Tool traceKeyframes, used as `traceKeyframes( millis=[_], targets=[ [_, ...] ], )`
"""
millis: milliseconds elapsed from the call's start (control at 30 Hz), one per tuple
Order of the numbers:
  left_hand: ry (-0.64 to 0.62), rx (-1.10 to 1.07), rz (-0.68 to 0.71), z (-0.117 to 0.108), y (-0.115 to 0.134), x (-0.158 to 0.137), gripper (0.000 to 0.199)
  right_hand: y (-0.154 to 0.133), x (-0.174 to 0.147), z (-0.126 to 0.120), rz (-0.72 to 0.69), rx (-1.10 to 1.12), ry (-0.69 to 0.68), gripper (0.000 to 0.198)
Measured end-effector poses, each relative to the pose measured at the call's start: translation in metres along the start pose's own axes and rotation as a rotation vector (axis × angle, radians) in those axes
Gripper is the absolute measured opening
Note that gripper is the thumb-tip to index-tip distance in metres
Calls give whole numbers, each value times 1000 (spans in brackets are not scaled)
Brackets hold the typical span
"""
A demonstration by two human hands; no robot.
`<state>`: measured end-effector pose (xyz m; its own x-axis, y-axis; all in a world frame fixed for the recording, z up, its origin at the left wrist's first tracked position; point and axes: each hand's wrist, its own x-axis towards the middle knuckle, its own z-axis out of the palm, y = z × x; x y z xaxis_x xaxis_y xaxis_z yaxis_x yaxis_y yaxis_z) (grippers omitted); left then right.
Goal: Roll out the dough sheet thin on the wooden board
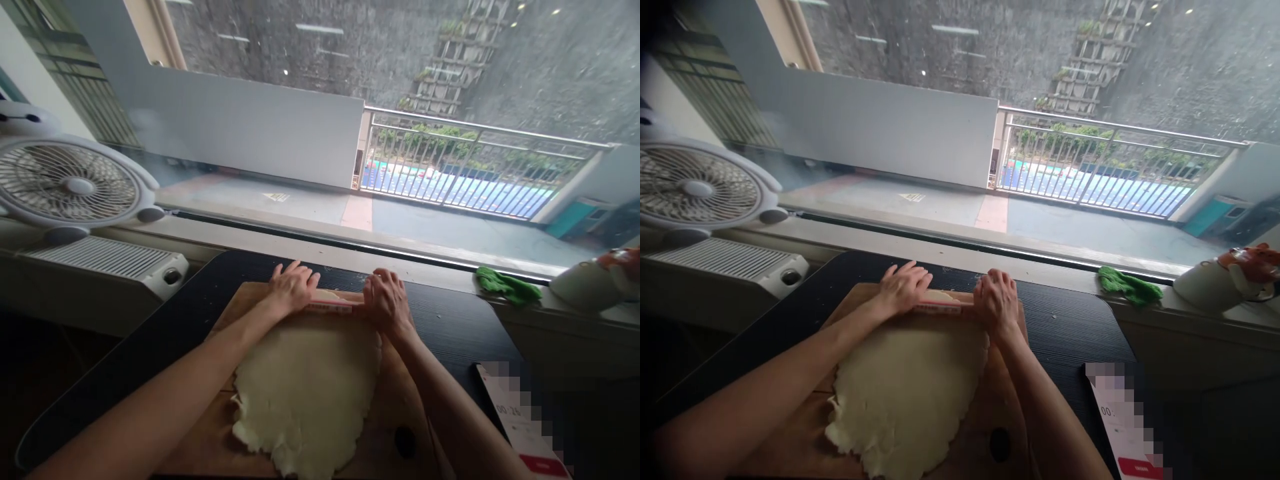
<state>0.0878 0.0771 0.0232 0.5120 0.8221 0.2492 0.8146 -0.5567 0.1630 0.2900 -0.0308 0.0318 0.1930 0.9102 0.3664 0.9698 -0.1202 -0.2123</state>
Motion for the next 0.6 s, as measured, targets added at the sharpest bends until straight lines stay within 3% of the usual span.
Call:
traceKeyframes(
  millis=[67,133,300,367,500,600],
  targets=[
    [13,22,-37,-3,4,22,44,5,25,2,35,0,-4,38],
    [69,36,-8,-6,7,20,44,7,24,3,33,0,-9,38],
    [130,20,263,-7,1,-59,40,-1,-47,-3,-166,12,-33,36],
    [105,44,327,-8,-2,-68,45,-3,-51,-4,-176,4,-52,38],
    [-8,97,220,-5,-5,-9,42,2,7,2,15,-9,-178,41],
    [-119,101,103,-5,-5,30,41,5,38,3,70,-18,-178,42]
  ],
)
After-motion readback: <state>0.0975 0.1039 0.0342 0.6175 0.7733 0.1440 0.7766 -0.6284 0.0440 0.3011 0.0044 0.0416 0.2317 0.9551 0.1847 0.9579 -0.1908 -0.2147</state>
